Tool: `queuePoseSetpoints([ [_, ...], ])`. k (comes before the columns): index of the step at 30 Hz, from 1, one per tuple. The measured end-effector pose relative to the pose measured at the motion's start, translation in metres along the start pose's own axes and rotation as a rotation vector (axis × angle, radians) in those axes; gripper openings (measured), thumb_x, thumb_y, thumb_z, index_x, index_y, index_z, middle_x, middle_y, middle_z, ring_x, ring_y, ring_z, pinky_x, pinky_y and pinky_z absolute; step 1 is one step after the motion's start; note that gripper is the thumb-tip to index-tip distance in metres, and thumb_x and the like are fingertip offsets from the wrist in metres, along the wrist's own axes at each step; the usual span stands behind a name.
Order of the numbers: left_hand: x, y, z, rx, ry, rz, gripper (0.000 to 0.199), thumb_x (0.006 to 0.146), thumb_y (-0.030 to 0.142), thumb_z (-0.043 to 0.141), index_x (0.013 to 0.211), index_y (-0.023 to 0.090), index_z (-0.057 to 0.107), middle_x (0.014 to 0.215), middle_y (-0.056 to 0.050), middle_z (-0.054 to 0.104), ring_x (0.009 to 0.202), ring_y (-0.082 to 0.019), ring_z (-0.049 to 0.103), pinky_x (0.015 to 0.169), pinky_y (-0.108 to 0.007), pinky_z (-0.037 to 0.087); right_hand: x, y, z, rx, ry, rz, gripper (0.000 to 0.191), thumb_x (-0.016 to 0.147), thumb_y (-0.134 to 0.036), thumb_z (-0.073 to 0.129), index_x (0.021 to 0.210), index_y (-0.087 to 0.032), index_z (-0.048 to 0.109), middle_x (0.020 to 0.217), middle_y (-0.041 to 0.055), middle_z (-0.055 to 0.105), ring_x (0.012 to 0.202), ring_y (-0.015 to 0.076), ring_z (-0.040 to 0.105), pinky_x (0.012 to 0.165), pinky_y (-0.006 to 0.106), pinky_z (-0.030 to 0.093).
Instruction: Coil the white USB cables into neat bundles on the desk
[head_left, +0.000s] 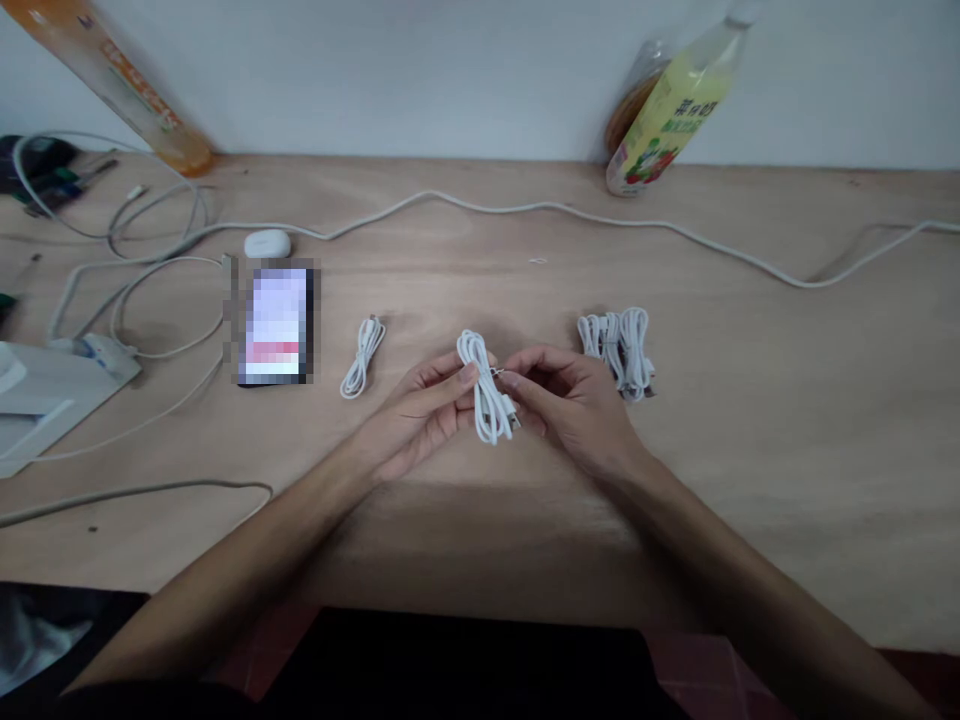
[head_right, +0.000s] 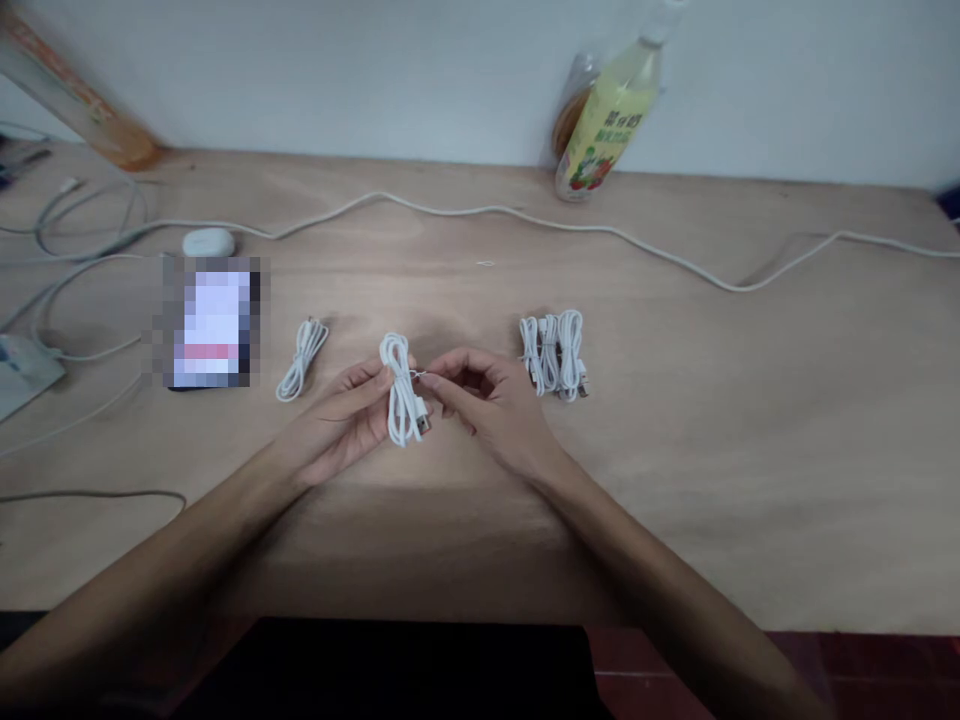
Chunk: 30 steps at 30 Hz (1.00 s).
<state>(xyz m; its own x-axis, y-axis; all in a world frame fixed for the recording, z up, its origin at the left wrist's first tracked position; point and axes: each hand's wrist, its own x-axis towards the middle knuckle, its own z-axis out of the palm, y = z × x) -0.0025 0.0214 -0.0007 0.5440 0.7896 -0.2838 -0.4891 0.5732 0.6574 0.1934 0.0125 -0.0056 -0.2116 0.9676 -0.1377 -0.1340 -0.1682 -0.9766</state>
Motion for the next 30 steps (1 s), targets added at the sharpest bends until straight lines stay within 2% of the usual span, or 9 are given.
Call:
queuePoseSetpoints([
  [15,0.000,0.000,0.001,-0.005,0.012,0.003,0.033,0.081,0.036,0.099,0.100,0.014,0.083,0.096,-0.008,0.083,0.087,-0.018,0.079,0.081,-0.027,0.066,0.000,-0.002,0.001,0.117,-0.034,0.067,0.030,0.084,-0.047,0.091,0.083,-0.021,0.076,0.069,-0.0038,0.066,0.053,0.0077,0.046,0.044,0.023,0.031],
  [20,0.001,0.000,0.000,0.001,0.006,0.000,0.031,0.082,0.035,0.098,0.100,0.015,0.084,0.093,-0.007,0.082,0.085,-0.019,0.079,0.082,-0.030,0.067,-0.002,-0.007,0.003,0.187,-0.038,0.146,0.027,0.082,-0.042,0.092,0.077,-0.021,0.075,0.065,-0.0051,0.063,0.050,0.0062,0.043,0.045,0.022,0.030],
  [30,0.001,-0.002,-0.002,-0.034,0.033,-0.018,0.033,0.081,0.034,0.099,0.102,0.014,0.085,0.092,-0.006,0.082,0.082,-0.016,0.077,0.079,-0.026,0.066,-0.003,-0.011,0.004,0.274,-0.062,0.248,0.029,0.076,-0.040,0.093,0.071,-0.021,0.071,0.064,-0.0057,0.059,0.053,0.0072,0.042,0.046,0.022,0.029],
])
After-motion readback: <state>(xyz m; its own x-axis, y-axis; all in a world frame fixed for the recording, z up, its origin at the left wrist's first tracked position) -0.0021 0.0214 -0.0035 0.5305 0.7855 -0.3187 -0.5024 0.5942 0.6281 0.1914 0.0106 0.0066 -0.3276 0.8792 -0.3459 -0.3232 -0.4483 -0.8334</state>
